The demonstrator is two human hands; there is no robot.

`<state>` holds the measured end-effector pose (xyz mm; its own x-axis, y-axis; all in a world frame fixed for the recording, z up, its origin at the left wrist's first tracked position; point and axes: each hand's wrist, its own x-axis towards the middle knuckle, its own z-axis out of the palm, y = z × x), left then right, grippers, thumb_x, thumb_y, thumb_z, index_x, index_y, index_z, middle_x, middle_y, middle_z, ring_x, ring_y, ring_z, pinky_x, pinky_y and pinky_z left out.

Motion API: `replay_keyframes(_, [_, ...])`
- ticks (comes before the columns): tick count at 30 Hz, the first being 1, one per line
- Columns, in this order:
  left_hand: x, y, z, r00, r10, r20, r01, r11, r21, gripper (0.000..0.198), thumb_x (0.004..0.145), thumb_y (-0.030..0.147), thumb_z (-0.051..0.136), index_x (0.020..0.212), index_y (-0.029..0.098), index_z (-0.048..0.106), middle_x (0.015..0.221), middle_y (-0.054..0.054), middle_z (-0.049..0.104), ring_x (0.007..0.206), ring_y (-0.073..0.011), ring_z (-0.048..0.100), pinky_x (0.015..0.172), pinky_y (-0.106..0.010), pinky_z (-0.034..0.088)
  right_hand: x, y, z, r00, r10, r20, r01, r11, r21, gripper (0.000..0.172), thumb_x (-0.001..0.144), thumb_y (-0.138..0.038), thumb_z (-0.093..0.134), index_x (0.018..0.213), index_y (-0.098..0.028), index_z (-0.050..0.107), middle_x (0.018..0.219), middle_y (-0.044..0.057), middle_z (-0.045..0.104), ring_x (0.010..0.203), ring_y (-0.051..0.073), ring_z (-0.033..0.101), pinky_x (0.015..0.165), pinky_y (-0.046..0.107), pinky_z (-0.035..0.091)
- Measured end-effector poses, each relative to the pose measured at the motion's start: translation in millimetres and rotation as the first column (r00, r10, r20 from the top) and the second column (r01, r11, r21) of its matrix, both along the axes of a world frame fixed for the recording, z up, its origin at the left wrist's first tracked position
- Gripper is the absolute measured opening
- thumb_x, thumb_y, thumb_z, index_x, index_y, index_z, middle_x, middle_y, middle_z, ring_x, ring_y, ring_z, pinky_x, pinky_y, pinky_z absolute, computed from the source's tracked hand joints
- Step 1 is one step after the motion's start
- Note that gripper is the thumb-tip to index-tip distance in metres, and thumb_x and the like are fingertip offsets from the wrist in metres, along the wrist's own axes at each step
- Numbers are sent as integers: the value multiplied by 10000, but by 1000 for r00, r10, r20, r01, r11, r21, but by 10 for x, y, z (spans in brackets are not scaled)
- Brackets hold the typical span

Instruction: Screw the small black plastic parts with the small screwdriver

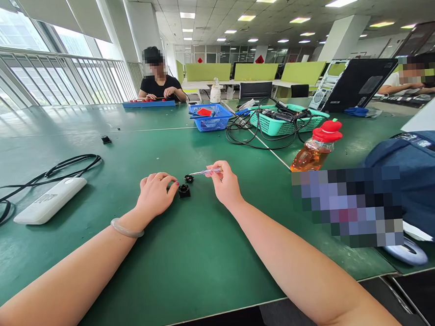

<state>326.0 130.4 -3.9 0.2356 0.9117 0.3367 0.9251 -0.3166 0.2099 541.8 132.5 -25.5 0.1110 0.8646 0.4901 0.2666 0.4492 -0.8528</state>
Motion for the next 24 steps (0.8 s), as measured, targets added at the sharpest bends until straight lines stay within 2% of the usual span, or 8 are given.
replay_keyframes(3, [20, 16, -47, 970, -235, 58, 237, 971, -32, 368, 898, 455, 437, 1184, 275, 585, 1273, -59, 560, 1235, -275, 436, 1061, -482, 341, -2, 2, -7, 1000, 23, 18, -23, 1000, -13, 128, 890, -341, 498, 953, -236, 458, 1084, 68, 681, 867, 196, 712, 820, 402, 535])
replay_keyframes(6, [26, 44, -105, 944, -325, 61, 328, 943, -56, 325, 894, 403, 465, 1167, 266, 574, 1290, -53, 543, 1237, -267, 437, 1076, -472, 352, -12, -8, 0, 999, 38, 22, -38, 999, -9, 112, 891, -327, 498, 939, -234, 456, 1078, 68, 683, 861, 189, 712, 824, 395, 532])
replay_keyframes(8, [17, 65, -125, 955, -293, 54, 296, 954, -49, 276, 901, 336, 449, 1119, 233, 583, 1258, -68, 563, 1217, -264, 457, 1072, -456, 367, -20, -20, 14, 999, 32, 16, -32, 999, -5, 108, 890, -323, 498, 928, -231, 456, 1061, 65, 685, 845, 186, 712, 810, 387, 533])
replay_keyframes(10, [0, 80, -128, 977, -208, 53, 210, 977, -44, 265, 903, 294, 430, 1097, 198, 582, 1223, -94, 583, 1206, -274, 467, 1062, -453, 378, -24, -36, 34, 1000, 19, 9, -19, 1000, -2, 102, 889, -318, 496, 924, -229, 458, 1042, 60, 685, 826, 183, 711, 792, 378, 534])
replay_keyframes(13, [-20, 84, -119, 992, -103, 71, 108, 991, -73, 315, 909, 283, 396, 1161, 181, 553, 1244, -115, 582, 1237, -294, 448, 1051, -471, 382, -26, -63, 62, 1000, 8, -5, -8, 1000, 5, 92, 885, -306, 499, 917, -228, 459, 1009, 49, 683, 799, 174, 707, 786, 370, 531])
replay_keyframes(18, [-14, 54, -124, 986, -152, 64, 159, 981, -113, 478, 890, 404, 441, 1344, 253, 440, 1344, -82, 534, 1295, -308, 391, 1061, -532, 350, -24, -107, 77, 999, 36, -39, -33, 997, 69, 114, 878, -318, 518, 906, -227, 456, 882, 17, 675, 669, 145, 675, 728, 345, 540])
replay_keyframes(24, [-7, 23, -103, 969, -237, 67, 245, 957, -153, 396, 874, 489, 459, 1224, 327, 551, 1322, -54, 531, 1281, -301, 406, 1065, -559, 318, -24, -142, 95, 995, -53, -80, 68, 977, 201, 157, 895, -331, 489, 1012, -243, 431, 812, -7, 628, 557, 115, 592, 612, 301, 529])
